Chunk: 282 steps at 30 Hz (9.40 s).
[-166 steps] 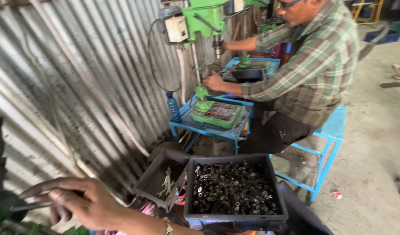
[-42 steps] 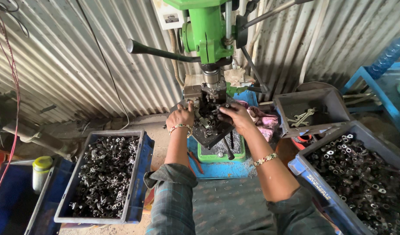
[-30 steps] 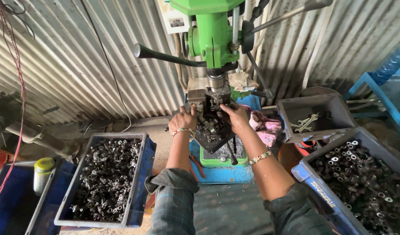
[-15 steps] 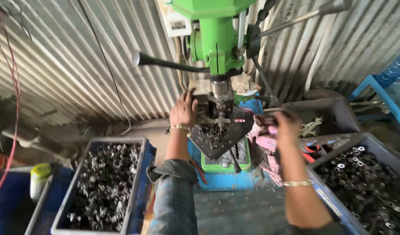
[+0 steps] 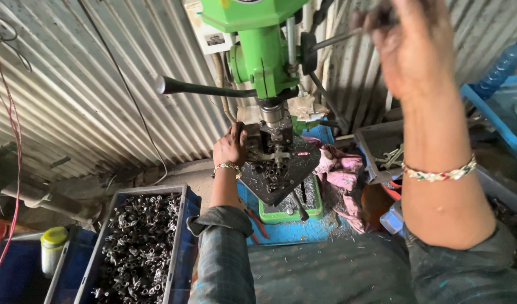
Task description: The person sits at a bench drill press, picks small cylindrical metal parts from a tray, and positions each one under the drill bit. They operate the drill press handle to drill each part, then place the finished part into a nearby collection tray, repeating the cycle.
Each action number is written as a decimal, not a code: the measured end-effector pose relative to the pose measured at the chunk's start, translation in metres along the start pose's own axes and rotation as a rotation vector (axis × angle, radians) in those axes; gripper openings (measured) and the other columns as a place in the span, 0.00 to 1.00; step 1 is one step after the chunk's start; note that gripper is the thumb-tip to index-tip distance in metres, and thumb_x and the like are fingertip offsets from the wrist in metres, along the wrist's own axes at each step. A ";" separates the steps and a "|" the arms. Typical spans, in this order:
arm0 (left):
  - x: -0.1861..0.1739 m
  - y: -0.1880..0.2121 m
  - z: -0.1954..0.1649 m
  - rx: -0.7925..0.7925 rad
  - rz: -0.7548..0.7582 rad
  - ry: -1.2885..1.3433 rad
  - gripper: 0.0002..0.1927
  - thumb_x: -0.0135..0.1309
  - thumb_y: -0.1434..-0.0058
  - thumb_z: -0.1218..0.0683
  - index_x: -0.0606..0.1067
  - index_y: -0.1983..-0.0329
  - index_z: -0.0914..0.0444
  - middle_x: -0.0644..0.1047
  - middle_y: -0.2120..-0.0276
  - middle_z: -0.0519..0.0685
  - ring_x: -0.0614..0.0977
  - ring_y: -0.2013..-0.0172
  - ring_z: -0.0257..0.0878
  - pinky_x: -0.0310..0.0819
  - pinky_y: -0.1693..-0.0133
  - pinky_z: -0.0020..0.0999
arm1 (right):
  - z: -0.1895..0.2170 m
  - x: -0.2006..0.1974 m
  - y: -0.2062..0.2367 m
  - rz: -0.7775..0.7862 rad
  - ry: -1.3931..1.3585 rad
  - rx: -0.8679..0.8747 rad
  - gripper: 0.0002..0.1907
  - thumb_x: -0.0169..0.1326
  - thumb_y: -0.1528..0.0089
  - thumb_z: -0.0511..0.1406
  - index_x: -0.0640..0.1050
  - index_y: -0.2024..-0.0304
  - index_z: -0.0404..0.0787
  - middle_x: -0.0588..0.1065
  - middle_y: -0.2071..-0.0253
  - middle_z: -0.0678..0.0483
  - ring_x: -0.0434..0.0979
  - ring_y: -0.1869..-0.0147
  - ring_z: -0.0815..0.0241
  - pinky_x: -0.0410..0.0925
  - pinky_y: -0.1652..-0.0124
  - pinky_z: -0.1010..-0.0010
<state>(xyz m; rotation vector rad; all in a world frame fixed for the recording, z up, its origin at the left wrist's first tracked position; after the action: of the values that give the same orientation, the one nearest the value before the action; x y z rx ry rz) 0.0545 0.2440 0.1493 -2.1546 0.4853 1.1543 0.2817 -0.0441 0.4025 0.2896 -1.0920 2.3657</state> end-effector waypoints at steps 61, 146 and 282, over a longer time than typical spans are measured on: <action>0.005 0.000 0.008 -0.008 -0.020 -0.083 0.18 0.41 0.28 0.43 0.70 0.40 0.53 0.80 0.50 0.57 0.80 0.55 0.63 0.74 0.56 0.57 | -0.027 -0.002 0.096 0.046 0.024 -0.249 0.12 0.47 0.23 0.31 0.75 0.42 0.30 0.75 0.39 0.43 0.75 0.60 0.61 0.72 0.54 0.69; 0.024 0.058 0.037 -0.495 0.265 -0.118 0.33 0.29 0.29 0.33 0.71 0.38 0.59 0.78 0.46 0.63 0.78 0.43 0.59 0.73 0.43 0.53 | -0.293 -0.089 0.174 -0.304 0.666 0.630 0.15 0.70 0.45 0.40 0.85 0.59 0.42 0.84 0.55 0.50 0.82 0.54 0.56 0.70 0.50 0.62; 0.008 -0.006 0.018 0.066 0.017 -0.009 0.21 0.37 0.27 0.39 0.68 0.40 0.52 0.81 0.55 0.60 0.80 0.55 0.64 0.73 0.56 0.58 | -0.035 -0.007 0.095 0.125 0.023 -0.312 0.09 0.44 0.22 0.29 0.75 0.43 0.35 0.76 0.44 0.37 0.71 0.65 0.62 0.73 0.51 0.63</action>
<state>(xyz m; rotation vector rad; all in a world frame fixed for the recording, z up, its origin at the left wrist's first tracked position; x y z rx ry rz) 0.0519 0.2605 0.1380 -2.0922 0.5313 1.1411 0.2377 -0.0717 0.3154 0.0837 -1.4824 2.2516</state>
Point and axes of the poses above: each hand's wrist, its own y-axis away from the middle knuckle, its own x-axis out of the palm, z = x × y, the point moved 10 cm from there along -y, towards the middle knuckle
